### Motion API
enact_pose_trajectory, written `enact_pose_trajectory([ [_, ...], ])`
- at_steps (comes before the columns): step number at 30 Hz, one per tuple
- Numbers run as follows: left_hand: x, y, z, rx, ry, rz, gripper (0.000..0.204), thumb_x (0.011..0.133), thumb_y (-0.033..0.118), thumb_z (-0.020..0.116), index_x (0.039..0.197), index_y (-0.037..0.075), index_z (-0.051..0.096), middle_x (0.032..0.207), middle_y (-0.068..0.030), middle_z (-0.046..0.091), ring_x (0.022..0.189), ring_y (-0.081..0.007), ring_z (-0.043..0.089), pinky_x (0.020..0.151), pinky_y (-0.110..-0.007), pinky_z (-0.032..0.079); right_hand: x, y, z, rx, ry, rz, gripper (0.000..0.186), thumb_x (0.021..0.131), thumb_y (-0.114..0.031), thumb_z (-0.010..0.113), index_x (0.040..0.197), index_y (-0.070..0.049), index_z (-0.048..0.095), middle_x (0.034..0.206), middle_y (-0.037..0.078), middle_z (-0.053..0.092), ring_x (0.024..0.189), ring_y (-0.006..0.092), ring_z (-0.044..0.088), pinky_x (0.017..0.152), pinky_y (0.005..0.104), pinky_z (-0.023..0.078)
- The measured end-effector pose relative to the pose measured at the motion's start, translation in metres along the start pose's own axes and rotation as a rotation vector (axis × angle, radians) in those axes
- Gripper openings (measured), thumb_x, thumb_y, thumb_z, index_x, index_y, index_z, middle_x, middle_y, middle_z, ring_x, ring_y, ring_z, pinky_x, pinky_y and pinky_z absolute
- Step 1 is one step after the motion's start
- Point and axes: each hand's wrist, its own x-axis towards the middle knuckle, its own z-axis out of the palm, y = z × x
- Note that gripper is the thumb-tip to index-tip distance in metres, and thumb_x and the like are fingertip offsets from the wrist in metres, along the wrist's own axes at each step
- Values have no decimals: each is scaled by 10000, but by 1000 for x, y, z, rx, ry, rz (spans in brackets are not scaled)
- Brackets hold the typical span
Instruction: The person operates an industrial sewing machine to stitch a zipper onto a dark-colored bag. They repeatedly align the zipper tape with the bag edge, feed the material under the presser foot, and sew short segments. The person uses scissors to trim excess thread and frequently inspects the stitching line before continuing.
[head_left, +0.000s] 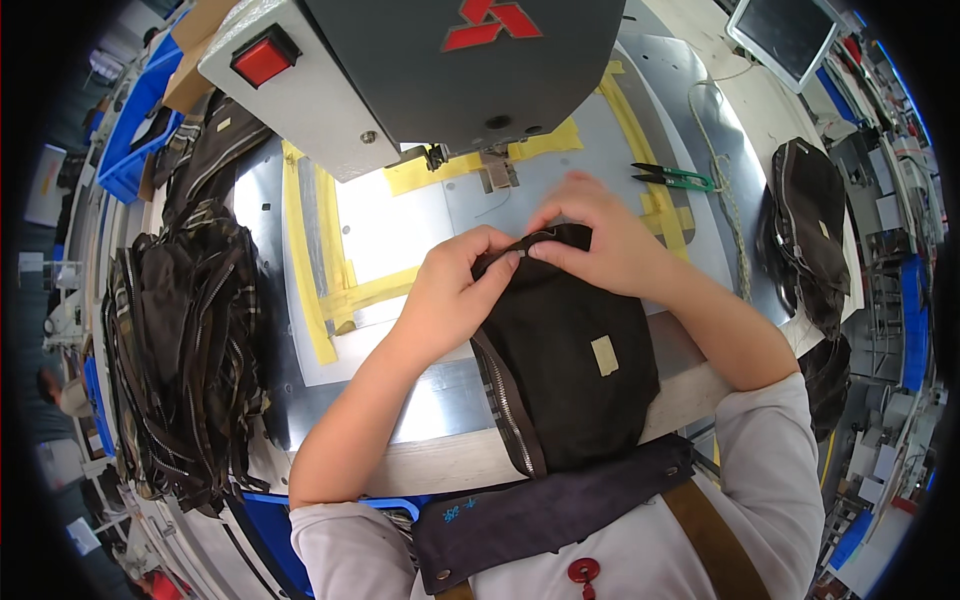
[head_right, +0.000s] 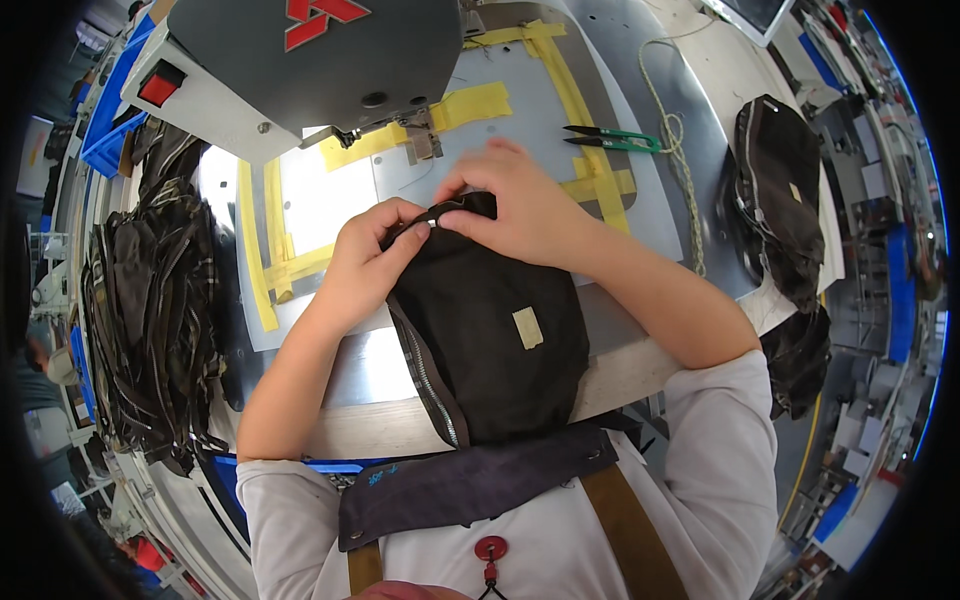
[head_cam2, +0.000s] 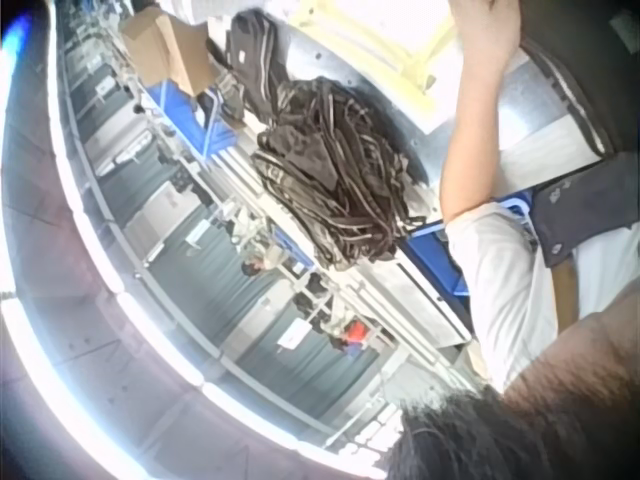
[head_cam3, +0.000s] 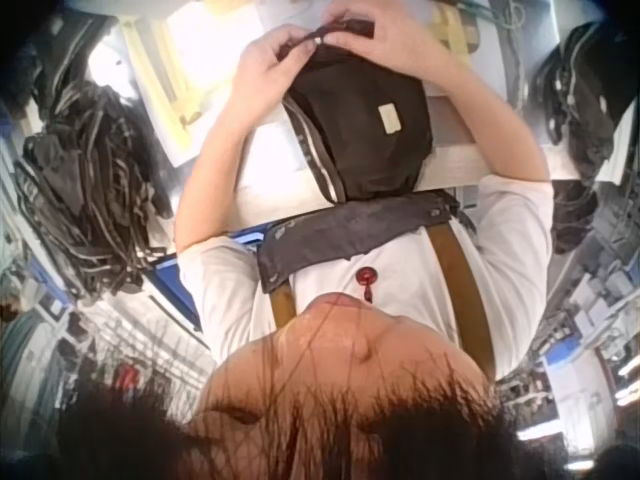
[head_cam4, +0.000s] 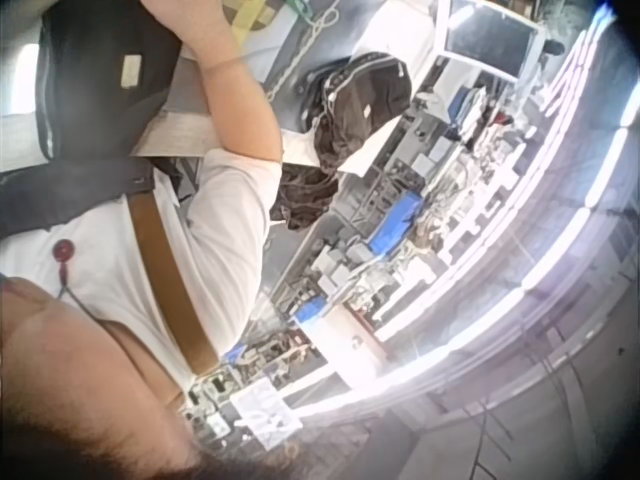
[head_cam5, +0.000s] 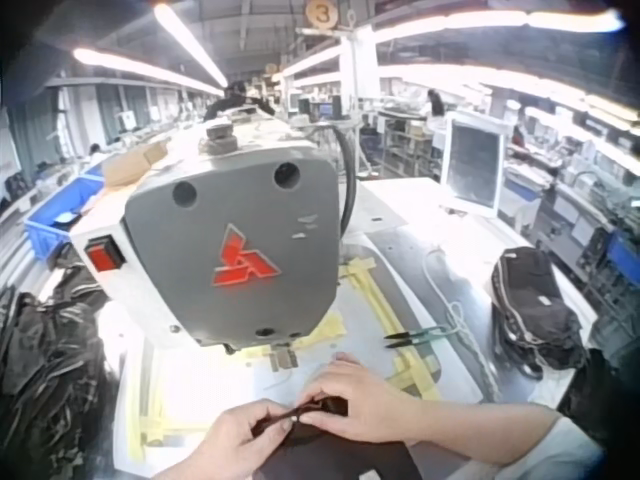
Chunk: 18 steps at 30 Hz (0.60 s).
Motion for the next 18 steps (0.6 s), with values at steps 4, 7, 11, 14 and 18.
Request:
enact_pose_trajectory([
  [4,0,2,3,29,19,25,153,903,103,602,967,-34,629,777,-120,659,667,-163,582,636,-292,466,6,-4,-5,-249,69,-370,223,711,-109,773,903,-120,660,984,3,588,1030,213,559,1112,534,277],
  [7,0,-1,4,62,28,60,153,900,100,603,965,-36,628,771,-126,652,653,-169,570,622,-297,461,7,-5,-5,-269,35,-372,199,705,-100,774,857,-121,647,992,-2,578,1001,205,561,1111,545,269],
  [11,-1,6,4,130,15,35,146,894,95,608,965,-31,629,776,-138,650,649,-181,576,617,-304,462,6,2,-9,-128,-11,-248,166,724,-85,758,818,-107,623,981,4,580,984,205,562,1105,538,272],
  [14,-2,5,5,137,41,82,143,888,90,615,969,-26,633,788,-139,652,653,-188,582,621,-307,465,3,-3,-8,-76,4,-216,149,737,-69,743,814,-91,617,959,18,595,977,221,571,1090,501,305],
  [18,0,3,3,162,28,124,145,884,89,621,969,-26,640,800,-137,654,666,-203,593,641,-305,475,2,-3,-4,21,26,-123,131,753,-45,728,821,-64,617,901,49,619,919,246,604,994,400,425],
])
